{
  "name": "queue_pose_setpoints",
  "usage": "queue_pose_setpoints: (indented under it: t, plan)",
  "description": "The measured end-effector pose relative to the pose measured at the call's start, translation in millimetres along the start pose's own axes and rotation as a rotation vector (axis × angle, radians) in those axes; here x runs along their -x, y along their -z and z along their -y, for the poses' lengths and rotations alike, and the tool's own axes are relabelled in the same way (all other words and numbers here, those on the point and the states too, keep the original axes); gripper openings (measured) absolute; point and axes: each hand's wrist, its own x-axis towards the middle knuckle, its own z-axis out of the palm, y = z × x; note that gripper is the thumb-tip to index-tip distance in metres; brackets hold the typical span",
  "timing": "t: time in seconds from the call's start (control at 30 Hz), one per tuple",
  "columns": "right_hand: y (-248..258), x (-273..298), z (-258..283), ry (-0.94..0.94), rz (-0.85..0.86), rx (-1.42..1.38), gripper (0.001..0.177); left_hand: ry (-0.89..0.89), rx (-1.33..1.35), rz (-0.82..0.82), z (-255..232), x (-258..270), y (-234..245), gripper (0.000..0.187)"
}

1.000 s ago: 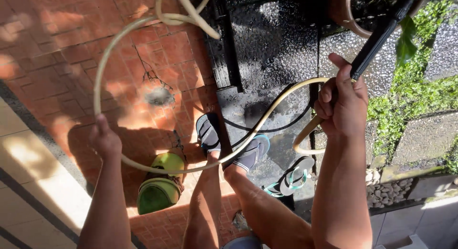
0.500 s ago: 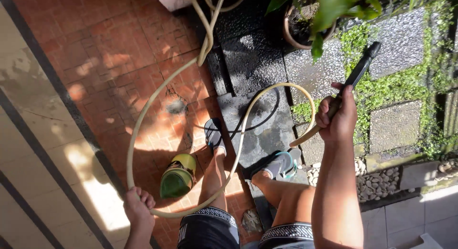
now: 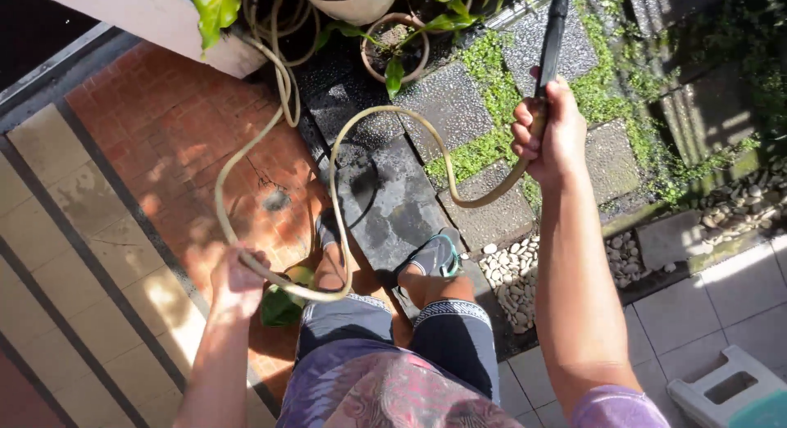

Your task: Watering various potted plants in a garden using a hose with a nozzle.

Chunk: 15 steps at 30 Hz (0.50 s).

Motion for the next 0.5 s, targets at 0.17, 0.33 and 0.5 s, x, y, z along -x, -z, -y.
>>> queue_pose_setpoints:
  t: [0.17, 0.33, 0.5]
  plan:
    - [28, 32, 97, 0.104, 0.054, 0.125, 0.019, -0.031, -0.173, -0.312, -27, -37, -47, 0.018]
    - [70, 16, 145, 0.163, 0.037, 0.085, 0.067, -0.126, -0.248, -0.532, -38, 5, -47, 0.023]
    - [93, -19, 173, 0.172, -0.027, 0.217, 0.056, -0.088, -0.472, -0.505, 5, 13, -9, 0.025]
